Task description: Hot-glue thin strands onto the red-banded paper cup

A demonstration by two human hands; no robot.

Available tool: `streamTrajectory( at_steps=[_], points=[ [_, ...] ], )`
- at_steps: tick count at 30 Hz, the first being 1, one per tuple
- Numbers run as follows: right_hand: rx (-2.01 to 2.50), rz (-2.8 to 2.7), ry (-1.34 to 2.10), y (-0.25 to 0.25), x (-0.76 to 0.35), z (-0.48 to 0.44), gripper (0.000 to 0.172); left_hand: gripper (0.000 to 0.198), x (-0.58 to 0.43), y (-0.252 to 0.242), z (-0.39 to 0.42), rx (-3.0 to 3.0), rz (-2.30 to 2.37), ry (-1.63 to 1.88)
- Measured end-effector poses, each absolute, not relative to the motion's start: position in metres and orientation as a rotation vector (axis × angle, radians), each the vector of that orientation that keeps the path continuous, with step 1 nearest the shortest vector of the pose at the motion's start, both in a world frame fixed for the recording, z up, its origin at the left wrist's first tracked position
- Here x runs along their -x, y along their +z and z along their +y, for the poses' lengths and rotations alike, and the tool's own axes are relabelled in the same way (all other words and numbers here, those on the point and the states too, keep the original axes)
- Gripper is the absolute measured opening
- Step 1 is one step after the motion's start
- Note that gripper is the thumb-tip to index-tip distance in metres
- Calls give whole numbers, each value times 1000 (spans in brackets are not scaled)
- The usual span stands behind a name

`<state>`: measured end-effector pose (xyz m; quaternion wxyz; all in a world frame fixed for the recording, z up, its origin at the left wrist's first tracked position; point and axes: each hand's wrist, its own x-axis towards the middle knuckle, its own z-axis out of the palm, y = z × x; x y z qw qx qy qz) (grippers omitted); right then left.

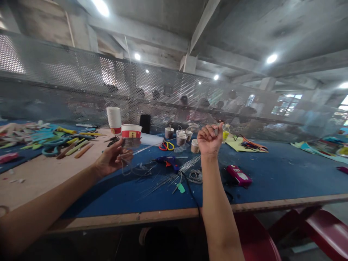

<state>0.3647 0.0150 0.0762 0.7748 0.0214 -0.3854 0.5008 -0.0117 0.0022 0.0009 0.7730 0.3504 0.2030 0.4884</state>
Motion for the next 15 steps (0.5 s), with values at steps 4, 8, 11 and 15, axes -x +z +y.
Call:
streamTrajectory(
  at_steps=[4, 8, 11, 15],
  points=[
    [18, -777, 1082, 73, -369, 24, 36, 47, 15, -1, 5, -797, 411, 1037],
    [191, -892, 1113, 69, -354, 31, 37, 34, 14, -2, 7, -802, 426, 1071],
    [426, -1159, 1235, 61, -321, 28, 41, 24, 10, 1, 5, -812, 468, 1153],
    [527, -1687, 1467, 41, -274, 13, 39, 29, 5, 6, 0, -843, 469, 1192]
  ],
)
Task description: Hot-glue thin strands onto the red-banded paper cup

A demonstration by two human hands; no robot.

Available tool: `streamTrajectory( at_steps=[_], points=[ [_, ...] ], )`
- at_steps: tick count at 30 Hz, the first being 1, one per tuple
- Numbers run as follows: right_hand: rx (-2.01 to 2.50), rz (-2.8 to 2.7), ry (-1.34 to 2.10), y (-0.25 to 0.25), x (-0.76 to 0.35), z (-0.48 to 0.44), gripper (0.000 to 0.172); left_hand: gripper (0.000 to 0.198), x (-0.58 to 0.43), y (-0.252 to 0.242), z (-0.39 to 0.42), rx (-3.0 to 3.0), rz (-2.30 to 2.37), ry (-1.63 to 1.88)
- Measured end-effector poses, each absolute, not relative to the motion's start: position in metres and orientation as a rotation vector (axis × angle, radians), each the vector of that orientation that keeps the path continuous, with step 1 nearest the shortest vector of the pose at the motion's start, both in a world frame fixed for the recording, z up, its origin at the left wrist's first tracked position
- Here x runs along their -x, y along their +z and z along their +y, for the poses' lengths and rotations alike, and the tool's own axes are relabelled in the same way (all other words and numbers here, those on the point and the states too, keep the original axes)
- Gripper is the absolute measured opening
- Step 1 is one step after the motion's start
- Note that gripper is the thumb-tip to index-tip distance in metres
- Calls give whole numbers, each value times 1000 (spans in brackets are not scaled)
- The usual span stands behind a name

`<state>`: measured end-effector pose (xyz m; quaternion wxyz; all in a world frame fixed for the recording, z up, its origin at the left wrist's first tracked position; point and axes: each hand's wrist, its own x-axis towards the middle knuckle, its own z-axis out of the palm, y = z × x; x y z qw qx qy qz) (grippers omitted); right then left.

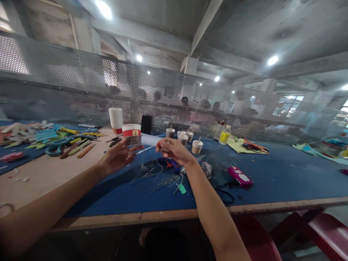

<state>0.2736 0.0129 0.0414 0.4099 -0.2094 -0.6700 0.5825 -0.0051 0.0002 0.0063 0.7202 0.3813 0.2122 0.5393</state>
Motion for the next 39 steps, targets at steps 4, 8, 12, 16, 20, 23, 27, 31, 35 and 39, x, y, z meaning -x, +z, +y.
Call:
streamTrajectory(
  at_steps=[4, 8, 12, 16, 20, 23, 27, 31, 35, 39],
  points=[
    [519, -1941, 1565, 26, -250, 3, 29, 31, 2, 4, -2, -868, 446, 1103],
    [519, -1969, 1546, 22, -245, 3, 24, 32, 1, -6, -1, -946, 500, 927],
    [564, -1983, 1480, 26, -248, 3, 24, 32, 0, -11, 1, -968, 520, 918],
    [567, -1946, 1497, 28, -254, 6, 25, 26, 1, -5, 1, -883, 481, 1048],
    [431, -1764, 1564, 30, -265, 12, 25, 29, 6, 0, 4, -810, 457, 1098],
    [307, -1665, 1584, 36, -275, 13, 27, 32, 9, -1, 7, -795, 455, 1128],
    [251, -1552, 1570, 46, -283, 9, 35, 34, 9, -1, 8, -749, 496, 1210],
    [238, -1463, 1532, 52, -288, 7, 42, 32, 9, 3, 7, -698, 556, 1255],
    [204, -1306, 1511, 54, -297, 13, 44, 34, 11, 4, 8, -647, 559, 1315],
    [191, -1107, 1463, 56, -311, 17, 47, 33, 15, 2, 12, -628, 544, 1393]
  ],
)
